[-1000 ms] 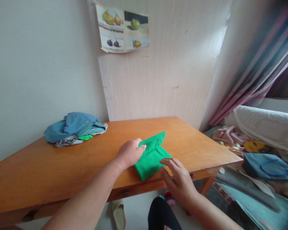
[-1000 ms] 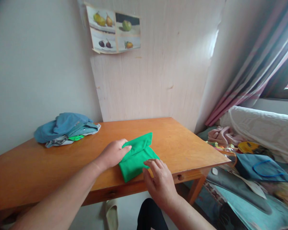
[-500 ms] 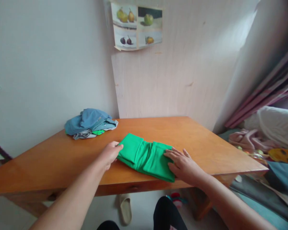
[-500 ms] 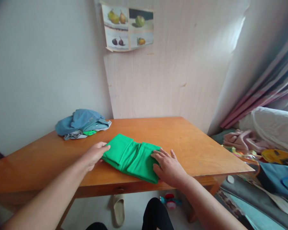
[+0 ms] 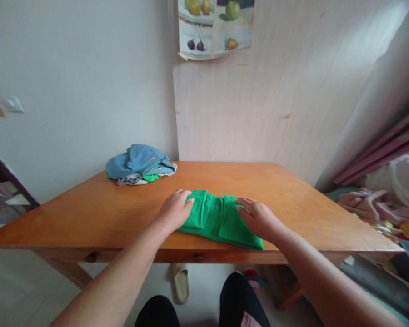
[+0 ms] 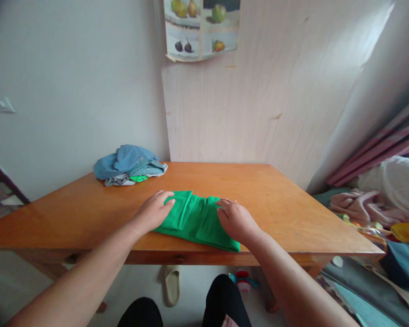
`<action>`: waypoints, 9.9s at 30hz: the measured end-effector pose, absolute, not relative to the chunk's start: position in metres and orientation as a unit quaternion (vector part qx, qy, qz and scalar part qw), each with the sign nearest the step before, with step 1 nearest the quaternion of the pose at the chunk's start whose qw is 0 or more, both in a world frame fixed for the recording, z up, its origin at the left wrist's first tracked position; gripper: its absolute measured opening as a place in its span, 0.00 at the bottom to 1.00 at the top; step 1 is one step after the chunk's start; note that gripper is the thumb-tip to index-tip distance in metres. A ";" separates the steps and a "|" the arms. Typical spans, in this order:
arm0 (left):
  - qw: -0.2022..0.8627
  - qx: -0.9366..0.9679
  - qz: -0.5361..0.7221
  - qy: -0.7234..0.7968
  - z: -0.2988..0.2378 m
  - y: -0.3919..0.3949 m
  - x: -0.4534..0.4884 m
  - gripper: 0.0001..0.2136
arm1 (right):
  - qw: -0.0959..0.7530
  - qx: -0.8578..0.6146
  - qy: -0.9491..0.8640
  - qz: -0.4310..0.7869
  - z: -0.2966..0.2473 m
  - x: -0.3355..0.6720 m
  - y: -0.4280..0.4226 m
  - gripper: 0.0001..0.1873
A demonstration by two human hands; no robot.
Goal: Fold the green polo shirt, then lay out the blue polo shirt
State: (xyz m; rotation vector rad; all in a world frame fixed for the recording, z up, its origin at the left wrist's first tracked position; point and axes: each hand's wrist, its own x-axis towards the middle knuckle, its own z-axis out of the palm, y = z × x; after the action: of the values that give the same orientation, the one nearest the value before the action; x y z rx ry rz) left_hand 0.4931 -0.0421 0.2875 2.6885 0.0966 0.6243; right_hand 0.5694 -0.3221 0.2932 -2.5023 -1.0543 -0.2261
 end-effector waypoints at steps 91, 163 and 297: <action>0.336 0.924 0.180 0.012 0.267 -0.016 0.422 0.07 | 0.261 -0.747 -0.601 -0.114 0.285 0.526 -0.249 0.15; 0.169 0.983 0.054 -0.049 0.268 -0.066 0.516 0.27 | 0.180 -0.899 -0.388 -0.096 0.268 0.578 -0.288 0.26; 0.172 0.979 0.094 0.049 0.267 -0.102 0.449 0.34 | 0.251 -0.868 -0.301 -0.306 0.318 0.487 -0.277 0.11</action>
State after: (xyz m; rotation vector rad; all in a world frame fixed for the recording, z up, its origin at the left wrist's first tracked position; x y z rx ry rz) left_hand 0.4491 -0.1016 0.2672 2.7795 0.1401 0.2656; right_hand 0.4865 -0.2775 0.3179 -2.3604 -0.8182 -0.8324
